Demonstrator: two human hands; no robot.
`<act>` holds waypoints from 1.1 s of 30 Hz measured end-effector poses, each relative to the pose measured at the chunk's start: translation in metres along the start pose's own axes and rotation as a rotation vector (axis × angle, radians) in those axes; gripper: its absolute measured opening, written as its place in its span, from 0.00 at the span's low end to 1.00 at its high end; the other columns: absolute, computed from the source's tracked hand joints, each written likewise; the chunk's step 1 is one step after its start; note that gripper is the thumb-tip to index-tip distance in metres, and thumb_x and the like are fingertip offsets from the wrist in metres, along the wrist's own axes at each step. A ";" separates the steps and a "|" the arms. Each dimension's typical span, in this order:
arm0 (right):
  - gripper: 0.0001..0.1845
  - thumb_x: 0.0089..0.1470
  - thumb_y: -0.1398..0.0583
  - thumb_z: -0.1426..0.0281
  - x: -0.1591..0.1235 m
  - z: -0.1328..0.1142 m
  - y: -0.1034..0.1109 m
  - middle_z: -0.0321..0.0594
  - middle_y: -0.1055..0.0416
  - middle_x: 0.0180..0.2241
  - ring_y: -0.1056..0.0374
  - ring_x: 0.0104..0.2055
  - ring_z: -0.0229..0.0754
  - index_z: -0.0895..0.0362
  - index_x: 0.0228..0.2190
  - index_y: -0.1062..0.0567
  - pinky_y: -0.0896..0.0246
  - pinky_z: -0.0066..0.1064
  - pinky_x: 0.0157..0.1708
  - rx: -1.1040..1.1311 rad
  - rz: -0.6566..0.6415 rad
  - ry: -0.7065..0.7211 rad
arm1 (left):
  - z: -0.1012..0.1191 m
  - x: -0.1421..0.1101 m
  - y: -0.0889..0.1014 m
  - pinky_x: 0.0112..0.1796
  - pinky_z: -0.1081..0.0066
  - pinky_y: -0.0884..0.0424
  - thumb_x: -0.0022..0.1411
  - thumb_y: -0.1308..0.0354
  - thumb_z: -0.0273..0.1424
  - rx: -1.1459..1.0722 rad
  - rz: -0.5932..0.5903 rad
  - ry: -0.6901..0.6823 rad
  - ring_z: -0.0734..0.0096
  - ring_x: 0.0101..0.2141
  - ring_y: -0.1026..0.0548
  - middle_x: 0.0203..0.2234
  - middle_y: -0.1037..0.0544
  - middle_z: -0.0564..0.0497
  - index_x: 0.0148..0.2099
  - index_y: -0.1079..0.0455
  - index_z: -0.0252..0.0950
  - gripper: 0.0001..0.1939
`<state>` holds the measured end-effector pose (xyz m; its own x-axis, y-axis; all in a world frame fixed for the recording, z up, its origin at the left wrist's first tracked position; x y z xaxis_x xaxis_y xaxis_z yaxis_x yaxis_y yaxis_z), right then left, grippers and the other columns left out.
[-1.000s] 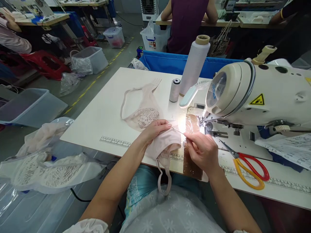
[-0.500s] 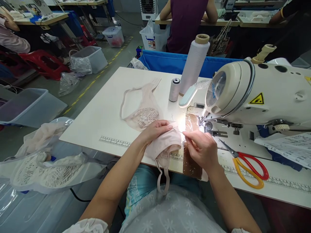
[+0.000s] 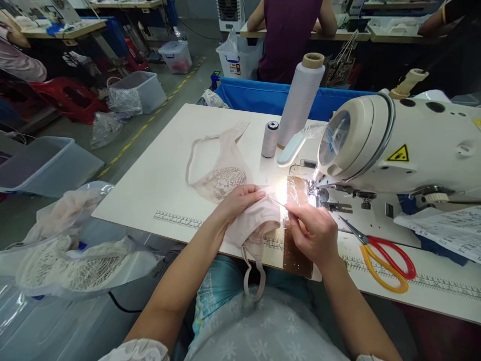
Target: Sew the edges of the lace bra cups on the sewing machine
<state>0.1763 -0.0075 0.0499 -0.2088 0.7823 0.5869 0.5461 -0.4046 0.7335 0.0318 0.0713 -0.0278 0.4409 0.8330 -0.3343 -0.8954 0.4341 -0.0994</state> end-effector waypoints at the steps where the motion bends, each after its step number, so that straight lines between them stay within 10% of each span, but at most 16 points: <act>1: 0.09 0.56 0.43 0.74 0.000 0.000 0.000 0.37 0.26 0.25 0.34 0.26 0.38 0.55 0.37 0.24 0.50 0.32 0.29 0.005 0.000 0.000 | 0.000 0.000 0.000 0.26 0.75 0.44 0.54 0.39 0.43 0.000 -0.002 -0.002 0.77 0.23 0.38 0.20 0.34 0.56 0.30 0.31 0.34 0.16; 33: 0.09 0.55 0.43 0.74 -0.002 0.003 -0.002 0.35 0.26 0.25 0.34 0.26 0.37 0.55 0.37 0.24 0.48 0.31 0.29 0.065 -0.003 -0.019 | 0.000 0.000 -0.003 0.26 0.75 0.45 0.54 0.40 0.43 0.008 -0.034 0.006 0.77 0.23 0.38 0.20 0.34 0.56 0.29 0.31 0.33 0.16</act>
<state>0.1777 -0.0065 0.0464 -0.1952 0.7925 0.5778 0.5968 -0.3715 0.7112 0.0347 0.0701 -0.0272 0.4704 0.8157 -0.3367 -0.8795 0.4646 -0.1031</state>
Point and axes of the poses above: each hand's wrist, its own x-axis towards the middle knuckle, its own y-axis out of the back of the hand, z = x × y, the point moved 9 cm from there along x, towards the middle knuckle
